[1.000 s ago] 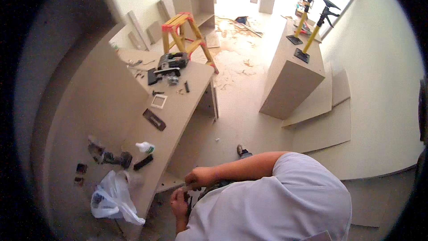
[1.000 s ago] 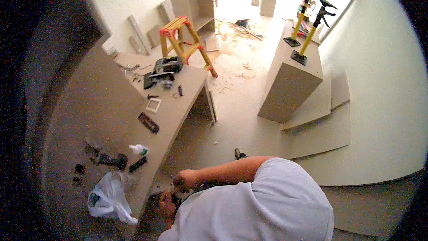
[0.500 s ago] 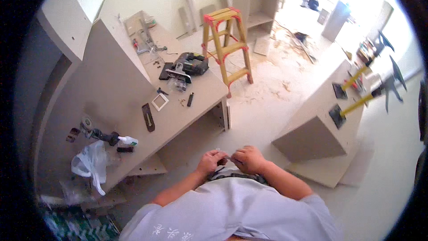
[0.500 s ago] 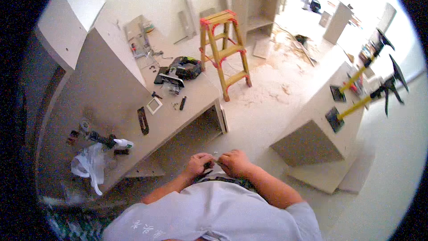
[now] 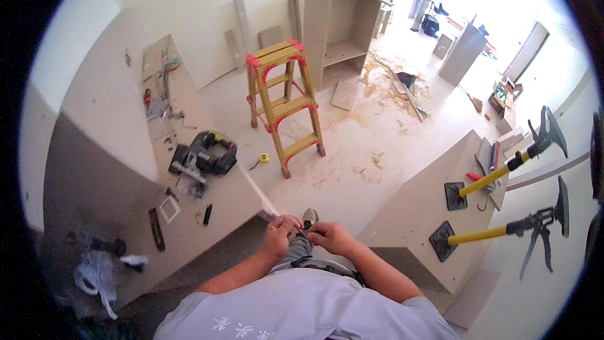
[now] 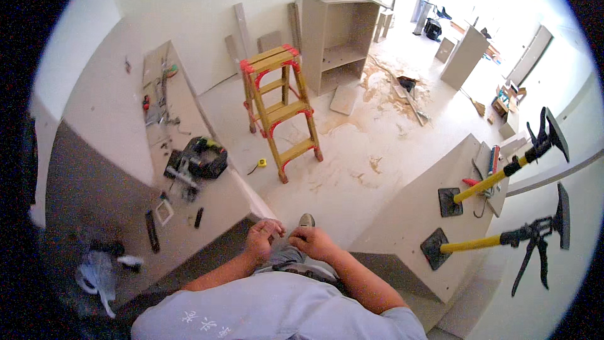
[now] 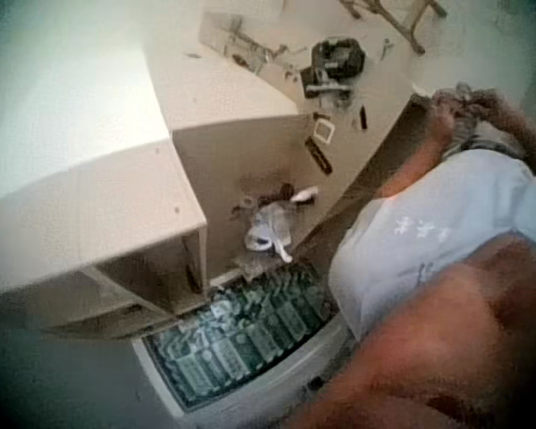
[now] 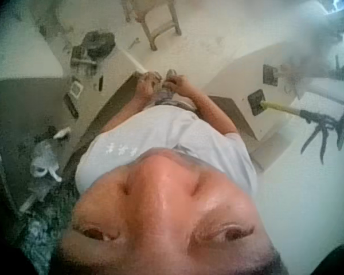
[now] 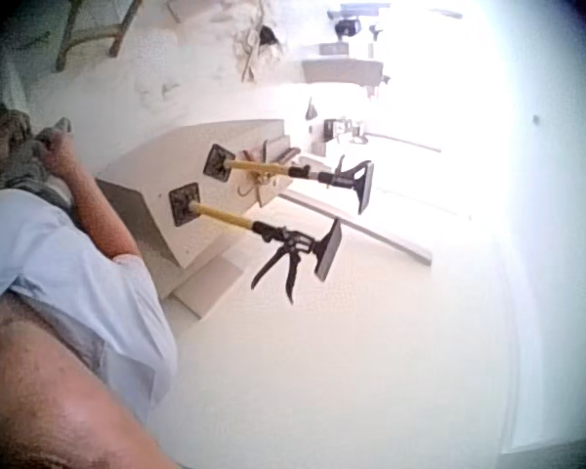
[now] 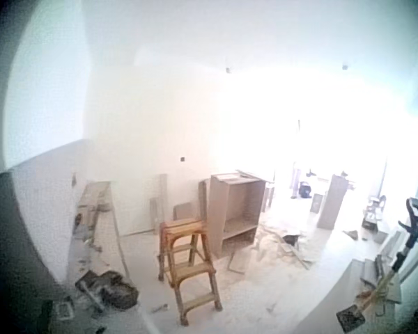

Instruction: The person handles clamps, applies adhesive from a bottle, uses a utility knife to trim a panel, and fits wooden panels into a built-in cabinet structure.

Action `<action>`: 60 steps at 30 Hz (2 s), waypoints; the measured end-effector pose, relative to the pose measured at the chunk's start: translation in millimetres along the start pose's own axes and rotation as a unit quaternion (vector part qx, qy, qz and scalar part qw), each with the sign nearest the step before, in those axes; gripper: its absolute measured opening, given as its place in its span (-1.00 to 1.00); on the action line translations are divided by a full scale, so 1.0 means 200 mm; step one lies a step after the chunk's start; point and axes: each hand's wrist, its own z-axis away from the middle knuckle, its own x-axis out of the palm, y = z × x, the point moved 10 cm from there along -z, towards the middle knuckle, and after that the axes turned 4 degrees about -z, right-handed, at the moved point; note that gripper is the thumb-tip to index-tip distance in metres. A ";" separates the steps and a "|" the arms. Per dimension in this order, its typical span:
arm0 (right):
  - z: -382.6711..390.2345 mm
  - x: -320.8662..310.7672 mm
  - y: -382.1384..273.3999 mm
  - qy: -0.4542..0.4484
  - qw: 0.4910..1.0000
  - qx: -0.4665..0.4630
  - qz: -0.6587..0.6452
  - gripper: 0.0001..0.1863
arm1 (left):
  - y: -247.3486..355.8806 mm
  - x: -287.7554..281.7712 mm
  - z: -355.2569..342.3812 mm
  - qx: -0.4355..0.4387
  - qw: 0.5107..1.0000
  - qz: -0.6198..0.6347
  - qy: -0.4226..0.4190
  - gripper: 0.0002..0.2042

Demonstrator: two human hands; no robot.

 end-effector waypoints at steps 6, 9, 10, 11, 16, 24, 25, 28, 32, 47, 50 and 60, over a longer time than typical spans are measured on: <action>-0.33 -0.76 0.30 0.095 0.983 0.156 0.006 -0.72 | 0.01 0.09 -0.80 -0.102 0.994 0.039 0.003 -0.73; -0.40 -1.09 0.38 0.134 0.966 0.200 -0.090 -0.74 | 0.09 0.18 -1.19 -0.097 0.994 -0.007 -0.042 -0.71; -0.41 -1.18 0.40 0.149 0.962 0.212 -0.085 -0.73 | 0.10 0.20 -1.30 -0.101 0.994 0.019 -0.046 -0.71; -0.43 -1.28 0.43 0.161 0.959 0.218 -0.085 -0.72 | 0.11 0.22 -1.42 -0.111 0.992 0.041 -0.044 -0.70; -0.60 -1.68 0.62 0.219 0.939 0.244 -0.107 -0.73 | 0.22 0.26 -1.91 -0.049 0.986 -0.146 -0.065 -0.67; -1.17 -2.54 0.97 0.177 0.947 0.239 -0.121 -0.76 | 0.13 0.21 -2.63 -0.017 0.952 -0.290 0.094 -0.66; -1.26 -2.66 1.02 0.164 0.952 0.230 -0.120 -0.77 | 0.06 0.23 -2.70 -0.045 0.955 -0.262 0.129 -0.65; -1.61 -3.06 1.09 0.082 0.966 0.236 -0.064 -0.78 | -0.02 0.26 -2.88 -0.116 0.949 -0.183 0.230 -0.64; -2.10 -3.51 1.03 -0.030 0.983 0.180 0.023 -0.79 | -0.06 0.46 -3.01 -0.093 0.933 -0.176 0.299 -0.66; -3.15 -3.90 0.66 -0.090 0.991 0.062 0.077 -0.75 | -0.22 0.35 -3.52 -0.146 0.893 -0.257 0.341 -0.48; -3.35 -4.12 0.70 -0.073 0.988 0.086 0.110 -0.75 | -0.33 0.26 -3.64 -0.123 0.886 -0.213 0.393 -0.58; -4.50 -4.74 -0.13 0.023 0.950 -0.193 0.246 -0.65 | -0.73 0.06 -3.35 -0.211 0.734 -0.361 0.535 -0.71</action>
